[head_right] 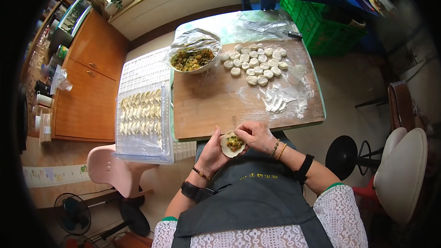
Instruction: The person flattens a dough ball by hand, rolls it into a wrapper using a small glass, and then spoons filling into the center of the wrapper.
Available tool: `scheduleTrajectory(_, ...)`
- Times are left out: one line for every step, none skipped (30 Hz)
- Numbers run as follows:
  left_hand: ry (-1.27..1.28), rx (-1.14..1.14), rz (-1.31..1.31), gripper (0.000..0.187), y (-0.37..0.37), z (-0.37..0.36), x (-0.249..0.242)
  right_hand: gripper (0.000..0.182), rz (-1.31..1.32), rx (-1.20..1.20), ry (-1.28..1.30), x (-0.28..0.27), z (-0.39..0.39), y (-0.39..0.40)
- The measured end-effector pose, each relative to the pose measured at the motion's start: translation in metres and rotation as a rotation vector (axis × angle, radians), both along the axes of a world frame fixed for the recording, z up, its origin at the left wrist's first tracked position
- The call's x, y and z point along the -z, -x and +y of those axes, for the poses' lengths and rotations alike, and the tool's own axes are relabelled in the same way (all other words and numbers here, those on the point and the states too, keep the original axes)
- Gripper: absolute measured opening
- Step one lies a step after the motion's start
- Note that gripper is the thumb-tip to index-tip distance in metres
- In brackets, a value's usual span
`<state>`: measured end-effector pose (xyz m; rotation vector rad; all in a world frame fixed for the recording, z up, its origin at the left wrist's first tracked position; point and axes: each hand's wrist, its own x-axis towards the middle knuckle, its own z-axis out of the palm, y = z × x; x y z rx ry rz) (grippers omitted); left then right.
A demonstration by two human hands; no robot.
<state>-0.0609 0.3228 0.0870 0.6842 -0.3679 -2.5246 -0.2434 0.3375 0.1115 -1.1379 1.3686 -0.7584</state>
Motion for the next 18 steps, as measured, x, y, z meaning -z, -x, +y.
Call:
scheduleTrajectory(0.005,0.011,-0.014,0.074,0.0,0.0,0.0,0.018,0.032,-0.011,0.049,0.005,0.0,0.0)
scheduleTrajectory(0.01,0.022,-0.028,0.073,0.0,0.0,0.001,0.018,0.063,-0.022,0.098,0.013,0.0,0.001)
scheduleTrajectory(0.014,0.034,-0.041,0.073,0.0,0.0,0.001,0.018,0.095,-0.033,0.146,0.016,0.0,0.002)
scheduleTrajectory(0.03,0.045,-0.039,0.072,0.0,-0.001,0.001,0.017,0.118,-0.039,0.162,0.018,0.0,0.003)
scheduleTrajectory(0.045,0.056,-0.037,0.072,-0.001,-0.001,0.001,0.017,0.14,-0.046,0.178,0.018,0.0,0.003)
scheduleTrajectory(0.059,0.066,-0.035,0.072,-0.002,-0.001,0.002,0.017,0.163,-0.053,0.193,0.018,0.0,0.003)
scheduleTrajectory(0.056,0.061,-0.075,0.071,-0.002,-0.001,0.001,0.017,0.16,-0.054,0.186,0.019,0.0,0.003)
scheduleTrajectory(0.054,0.055,-0.115,0.071,-0.003,0.0,0.001,0.017,0.156,-0.054,0.18,0.02,0.001,0.003)
scheduleTrajectory(0.051,0.05,-0.154,0.07,-0.003,0.0,0.0,0.017,0.152,-0.054,0.174,0.02,0.001,0.002)
scheduleTrajectory(0.061,0.052,-0.175,0.07,-0.002,0.0,-0.001,0.017,0.147,-0.063,0.174,0.02,0.001,0.002)
scheduleTrajectory(0.072,0.054,-0.195,0.069,-0.002,0.001,-0.002,0.016,0.142,-0.071,0.175,0.019,0.001,0.002)
scheduleTrajectory(0.082,0.056,-0.216,0.069,-0.002,0.001,-0.002,0.016,0.137,-0.08,0.175,0.019,0.002,0.001)
scheduleTrajectory(0.097,0.071,-0.216,0.069,-0.003,0.001,-0.001,0.016,0.153,-0.099,0.204,0.021,0.002,0.001)
scheduleTrajectory(0.113,0.086,-0.215,0.068,-0.004,0.001,0.002,0.016,0.168,-0.118,0.233,0.023,0.001,0.001)
scheduleTrajectory(0.129,0.102,-0.215,0.068,-0.004,0.001,0.003,0.015,0.184,-0.135,0.262,0.024,0.001,0.002)
scheduleTrajectory(0.139,0.118,-0.237,0.068,-0.004,0.0,0.002,0.015,0.198,-0.145,0.278,0.024,0.001,0.002)
scheduleTrajectory(0.149,0.135,-0.26,0.068,-0.005,0.0,0.002,0.015,0.212,-0.155,0.294,0.024,0.001,0.001)
scheduleTrajectory(0.16,0.15,-0.282,0.068,-0.005,0.0,0.001,0.015,0.227,-0.166,0.312,0.024,0.001,0.001)
